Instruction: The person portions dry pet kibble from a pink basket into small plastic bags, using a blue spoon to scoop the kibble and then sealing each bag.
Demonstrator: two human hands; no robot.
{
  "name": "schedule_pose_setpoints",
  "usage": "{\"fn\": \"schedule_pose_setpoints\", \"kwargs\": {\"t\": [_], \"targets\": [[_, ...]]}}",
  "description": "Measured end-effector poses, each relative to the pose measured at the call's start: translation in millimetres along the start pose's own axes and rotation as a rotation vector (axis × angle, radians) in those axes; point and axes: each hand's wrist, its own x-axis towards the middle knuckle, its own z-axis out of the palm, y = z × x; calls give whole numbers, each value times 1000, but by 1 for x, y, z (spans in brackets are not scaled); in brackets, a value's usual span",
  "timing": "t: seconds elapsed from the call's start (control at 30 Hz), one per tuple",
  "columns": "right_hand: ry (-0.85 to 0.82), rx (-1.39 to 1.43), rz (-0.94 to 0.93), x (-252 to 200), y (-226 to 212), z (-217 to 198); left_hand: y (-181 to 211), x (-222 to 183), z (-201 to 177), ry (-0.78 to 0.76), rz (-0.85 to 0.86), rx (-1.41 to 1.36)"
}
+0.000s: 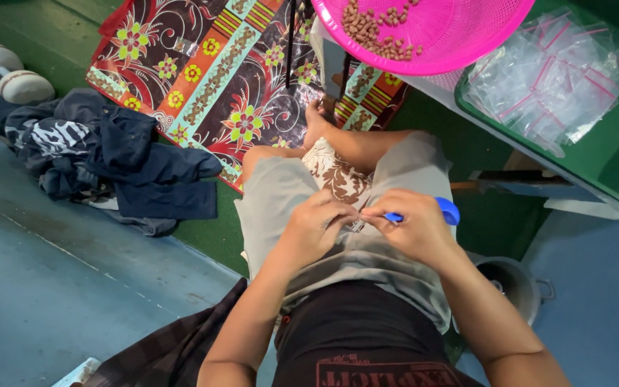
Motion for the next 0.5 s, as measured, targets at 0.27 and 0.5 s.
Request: {"fn": "schedule_pose_setpoints", "kwargs": {"t": [0.27, 0.5], "targets": [[-75, 14, 254, 5, 9, -24, 12, 11, -6, -76, -115, -31], [722, 986, 347, 17, -13, -108, -61, -17, 1, -372, -323, 260]]}}
